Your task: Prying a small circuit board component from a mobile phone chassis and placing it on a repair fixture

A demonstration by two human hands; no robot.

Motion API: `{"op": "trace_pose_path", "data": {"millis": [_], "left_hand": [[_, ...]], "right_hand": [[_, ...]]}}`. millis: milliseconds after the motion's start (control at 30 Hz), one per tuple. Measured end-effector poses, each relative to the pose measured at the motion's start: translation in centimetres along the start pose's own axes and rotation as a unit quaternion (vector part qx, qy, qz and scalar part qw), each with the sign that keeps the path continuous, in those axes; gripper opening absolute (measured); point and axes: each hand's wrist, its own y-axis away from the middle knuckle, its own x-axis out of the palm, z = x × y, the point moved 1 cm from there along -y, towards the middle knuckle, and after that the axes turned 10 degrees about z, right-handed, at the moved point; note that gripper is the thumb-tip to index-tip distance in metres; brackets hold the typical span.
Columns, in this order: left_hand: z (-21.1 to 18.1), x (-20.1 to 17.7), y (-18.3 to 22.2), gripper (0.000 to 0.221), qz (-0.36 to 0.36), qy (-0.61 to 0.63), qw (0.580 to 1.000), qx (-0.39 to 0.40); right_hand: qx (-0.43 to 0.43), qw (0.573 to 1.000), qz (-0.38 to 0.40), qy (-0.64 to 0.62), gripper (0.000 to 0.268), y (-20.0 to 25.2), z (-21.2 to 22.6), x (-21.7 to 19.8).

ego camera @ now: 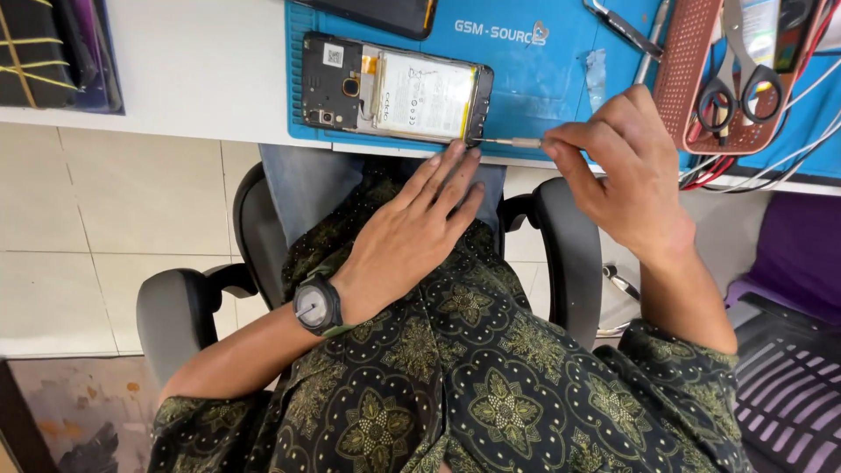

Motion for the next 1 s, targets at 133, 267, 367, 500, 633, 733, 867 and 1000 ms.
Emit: {"op": "trace_pose_path", "data": {"millis": [133, 267, 367, 500, 633, 733, 867, 1000], "left_hand": [[-0.4, -0.1, -0.2, 0.047, 0.002, -0.025, 1.000, -0.016], [-0.2, -0.3, -0.3, 0.043, -0.004, -0.032, 0.999, -0.020], [-0.3, -0.1, -0.2, 0.043, -0.001, -0.031, 0.999, -0.019], [-0.4, 0.0, -0.3, 0.042, -0.003, -0.034, 0.999, -0.022], [-0.5, 0.0, -0.4, 0.042, -0.004, -0.031, 0.999, -0.020], [-0.6, -0.1, -0.3, 0.043, 0.003, -0.050, 0.999, -0.022], [-0.6, -0.1, -0.3, 0.048, 0.017, -0.061, 0.998, -0.019], [-0.5, 0.1, -0.2, 0.050, 0.027, -0.061, 0.998, -0.014]], "right_hand": [[-0.003, 1.000, 0.014, 0.002, 0.014, -0.3, -0.1, -0.1], [-0.001, 1.000, 0.018, 0.012, 0.020, -0.7, -0.3, -0.4], [0.006, 1.000, 0.021, 0.013, 0.017, -0.5, -0.4, -0.4], [-0.002, 0.999, 0.023, 0.026, 0.014, -0.7, -0.2, -0.6], [-0.014, 0.998, 0.043, 0.051, 0.012, -1.1, -0.5, -0.9], [0.037, 0.998, 0.049, -0.007, 0.010, -1.5, -1.3, -1.1], [0.103, 0.987, 0.082, -0.093, 0.016, -2.1, -2.8, -1.2], [0.035, 0.992, 0.110, -0.051, 0.013, -2.9, -2.4, -2.4]]}}
